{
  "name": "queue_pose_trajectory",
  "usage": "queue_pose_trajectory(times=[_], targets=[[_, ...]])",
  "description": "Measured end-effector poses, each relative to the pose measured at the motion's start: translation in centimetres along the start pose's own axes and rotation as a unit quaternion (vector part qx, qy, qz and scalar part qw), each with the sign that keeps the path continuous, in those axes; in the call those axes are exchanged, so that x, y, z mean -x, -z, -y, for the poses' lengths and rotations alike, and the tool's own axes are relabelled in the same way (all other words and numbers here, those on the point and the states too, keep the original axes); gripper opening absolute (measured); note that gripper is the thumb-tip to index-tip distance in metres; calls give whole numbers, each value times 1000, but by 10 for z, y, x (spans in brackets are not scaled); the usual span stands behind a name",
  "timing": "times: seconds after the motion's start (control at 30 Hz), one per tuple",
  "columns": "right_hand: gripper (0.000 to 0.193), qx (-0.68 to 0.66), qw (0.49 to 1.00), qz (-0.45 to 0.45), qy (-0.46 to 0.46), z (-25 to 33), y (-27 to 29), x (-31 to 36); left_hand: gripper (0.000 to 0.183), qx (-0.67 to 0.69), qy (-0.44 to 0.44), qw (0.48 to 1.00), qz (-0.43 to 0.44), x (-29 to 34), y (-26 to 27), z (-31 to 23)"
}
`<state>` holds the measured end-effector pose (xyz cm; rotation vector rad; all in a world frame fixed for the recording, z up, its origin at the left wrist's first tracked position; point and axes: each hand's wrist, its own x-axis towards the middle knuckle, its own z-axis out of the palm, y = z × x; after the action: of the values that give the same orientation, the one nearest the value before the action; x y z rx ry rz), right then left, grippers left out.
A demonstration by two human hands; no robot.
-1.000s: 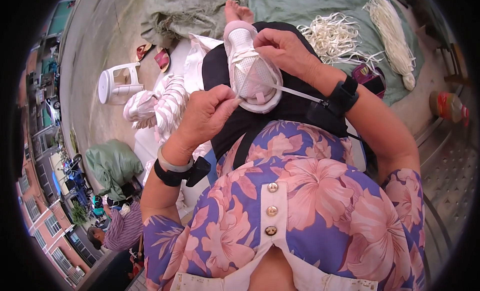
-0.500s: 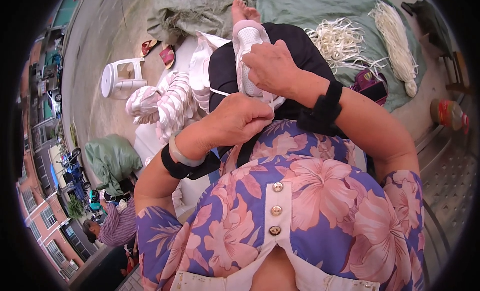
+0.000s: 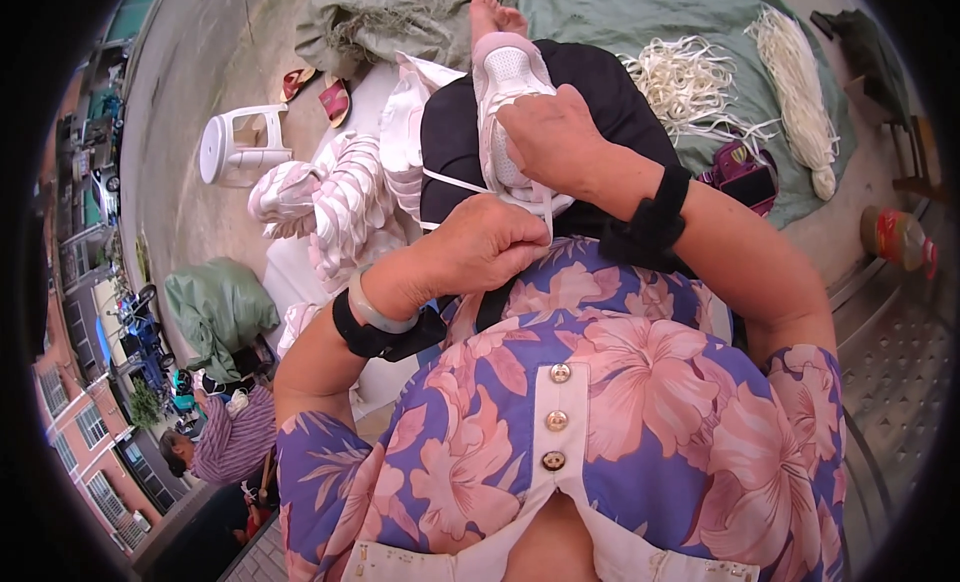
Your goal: The recorder is lacing a white and pink athletic shoe.
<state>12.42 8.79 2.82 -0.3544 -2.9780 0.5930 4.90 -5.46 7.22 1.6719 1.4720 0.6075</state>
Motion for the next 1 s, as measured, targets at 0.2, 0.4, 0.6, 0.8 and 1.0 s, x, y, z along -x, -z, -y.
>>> queue_pose_trajectory(times=[0.2, 0.4, 0.6, 0.8, 1.0], targets=[[18, -564, 802, 90, -173, -1, 18, -31, 7, 34, 40, 999, -7, 9, 10, -6], [16, -718, 683, -47, -122, -46, 90, -25, 12, 172, 165, 968, -78, 42, 44, -7], [17, -496, 851, 72, -159, -118, 148, 30, 13, 284, 293, 882, -237, 75, 67, 35], [18, -384, 892, 120, -206, -118, 113, 78, 11, 227, 330, 880, -256, 87, 49, 80], [16, -560, 811, 43, -162, -90, 139, 72, 8, 188, 295, 905, -240, 83, 54, 64]])
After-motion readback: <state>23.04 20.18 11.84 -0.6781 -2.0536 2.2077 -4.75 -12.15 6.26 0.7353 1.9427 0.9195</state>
